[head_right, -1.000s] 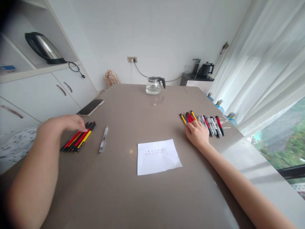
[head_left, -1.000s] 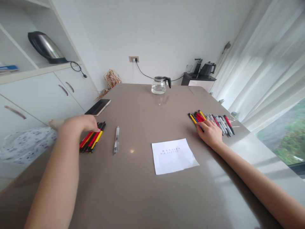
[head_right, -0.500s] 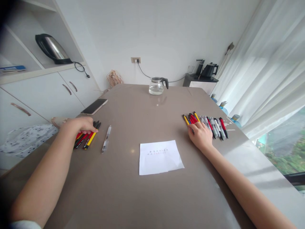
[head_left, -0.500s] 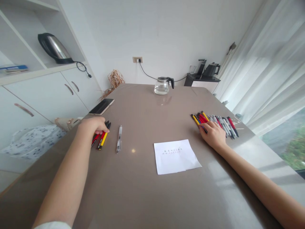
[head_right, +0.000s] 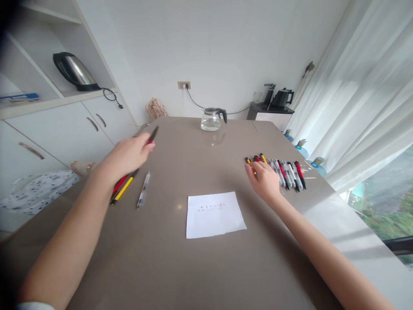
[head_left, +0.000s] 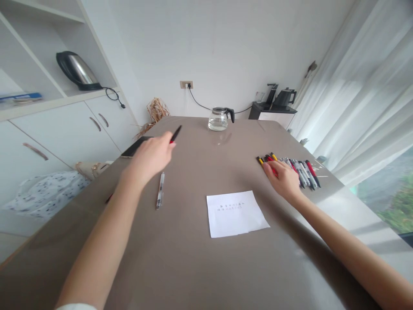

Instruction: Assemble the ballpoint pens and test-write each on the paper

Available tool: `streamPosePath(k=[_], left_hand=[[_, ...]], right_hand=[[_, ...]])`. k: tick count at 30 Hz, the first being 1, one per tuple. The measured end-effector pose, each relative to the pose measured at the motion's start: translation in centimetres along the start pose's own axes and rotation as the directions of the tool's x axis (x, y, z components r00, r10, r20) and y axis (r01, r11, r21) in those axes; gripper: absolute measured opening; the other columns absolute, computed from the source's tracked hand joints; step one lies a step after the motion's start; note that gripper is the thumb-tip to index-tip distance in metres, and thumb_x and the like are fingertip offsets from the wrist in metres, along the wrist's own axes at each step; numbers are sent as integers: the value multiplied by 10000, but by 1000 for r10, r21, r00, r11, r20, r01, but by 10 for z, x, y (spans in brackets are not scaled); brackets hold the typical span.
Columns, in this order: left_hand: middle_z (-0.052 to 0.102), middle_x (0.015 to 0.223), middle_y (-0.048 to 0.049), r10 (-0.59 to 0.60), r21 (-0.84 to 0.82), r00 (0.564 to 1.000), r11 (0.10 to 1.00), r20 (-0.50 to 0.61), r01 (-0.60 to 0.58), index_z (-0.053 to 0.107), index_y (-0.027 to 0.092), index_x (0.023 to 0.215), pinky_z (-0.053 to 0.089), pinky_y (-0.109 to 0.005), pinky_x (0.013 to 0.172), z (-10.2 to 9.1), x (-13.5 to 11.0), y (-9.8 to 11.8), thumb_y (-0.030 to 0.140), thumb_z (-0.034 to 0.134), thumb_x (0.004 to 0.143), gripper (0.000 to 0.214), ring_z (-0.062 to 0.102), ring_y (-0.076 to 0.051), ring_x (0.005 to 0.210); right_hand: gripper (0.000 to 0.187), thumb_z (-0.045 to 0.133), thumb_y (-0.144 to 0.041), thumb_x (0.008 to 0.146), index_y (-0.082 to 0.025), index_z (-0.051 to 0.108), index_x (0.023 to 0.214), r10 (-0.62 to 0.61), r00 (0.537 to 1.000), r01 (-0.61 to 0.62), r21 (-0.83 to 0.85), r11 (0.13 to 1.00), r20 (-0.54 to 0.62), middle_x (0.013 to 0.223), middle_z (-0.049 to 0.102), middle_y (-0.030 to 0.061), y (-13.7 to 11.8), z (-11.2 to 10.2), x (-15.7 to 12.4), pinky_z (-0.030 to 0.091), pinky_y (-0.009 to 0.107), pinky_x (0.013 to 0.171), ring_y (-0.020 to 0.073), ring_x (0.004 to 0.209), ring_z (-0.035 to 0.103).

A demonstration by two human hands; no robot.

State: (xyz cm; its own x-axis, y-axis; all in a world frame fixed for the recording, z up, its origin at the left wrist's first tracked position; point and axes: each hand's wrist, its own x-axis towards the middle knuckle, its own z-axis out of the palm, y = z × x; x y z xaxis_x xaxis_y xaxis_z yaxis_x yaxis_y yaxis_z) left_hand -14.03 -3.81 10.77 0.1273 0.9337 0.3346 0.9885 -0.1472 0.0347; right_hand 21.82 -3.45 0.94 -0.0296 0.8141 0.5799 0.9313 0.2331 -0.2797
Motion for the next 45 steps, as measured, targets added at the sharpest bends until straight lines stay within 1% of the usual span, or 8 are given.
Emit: streamPosePath(k=[5,9,19,26,32,37,41,45], left_hand=[[518,863,-81,286,57,945,958,-161,-280,487,181,985,370,-287,676,15,8,109,306,253,868,290,470,-194,861],[507,879,-85,261,42,937,965,-232,-259,463,173,1005,377,-264,594,41,10,144,293,199,878,316,466,-193,855],[561,830,-80,263,-12,954,963,-146,-267,456,148,938,381,-268,547,75,4,139,327,157,881,354,550,-189,757],[572,717,-50,318,-321,947,893,-44,-315,460,167,875,364,-271,559,78,7,137,357,191,872,329,546,-168,657],[347,521,38,323,-801,934,593,151,-75,407,178,693,284,-207,426,73,8,135,462,227,835,365,329,-68,424],[173,521,72,467,-921,799,277,379,276,352,187,694,125,-171,335,67,9,139,543,228,799,392,140,-38,365],[284,509,50,333,-856,895,509,296,94,408,183,724,216,-191,371,65,11,140,535,203,808,416,260,-58,379],[526,644,-25,291,-469,956,850,37,-240,478,185,769,336,-252,527,63,9,137,478,181,836,423,500,-146,591]], right_hand=[[655,190,-606,777,-140,610,585,71,941,-223,448,866,331,469,546,46,-58,-16,49,338,212,475,107,452,476],[601,328,-659,696,-148,488,421,178,919,-360,570,738,351,305,375,-1,-80,-12,73,280,207,381,67,319,344],[416,564,-441,662,-170,371,412,61,819,-540,730,418,571,303,265,-63,-64,7,65,163,199,320,28,292,213],[381,519,-381,701,-164,388,417,8,837,-492,747,447,547,313,280,-59,-60,4,58,179,195,336,31,312,215],[407,461,-369,734,-172,344,398,-21,889,-368,742,560,457,325,296,-54,-65,-3,55,241,195,379,36,330,241],[419,459,-432,728,-172,347,420,-44,885,-357,736,575,464,348,311,-53,-63,-6,58,240,191,388,39,351,263],[451,475,-501,701,-168,355,421,17,898,-343,676,652,440,354,279,-63,-58,-12,59,218,197,390,33,351,234],[489,447,-550,697,-162,365,409,93,911,-347,627,697,401,342,277,-62,-55,-14,60,232,201,404,29,343,234]])
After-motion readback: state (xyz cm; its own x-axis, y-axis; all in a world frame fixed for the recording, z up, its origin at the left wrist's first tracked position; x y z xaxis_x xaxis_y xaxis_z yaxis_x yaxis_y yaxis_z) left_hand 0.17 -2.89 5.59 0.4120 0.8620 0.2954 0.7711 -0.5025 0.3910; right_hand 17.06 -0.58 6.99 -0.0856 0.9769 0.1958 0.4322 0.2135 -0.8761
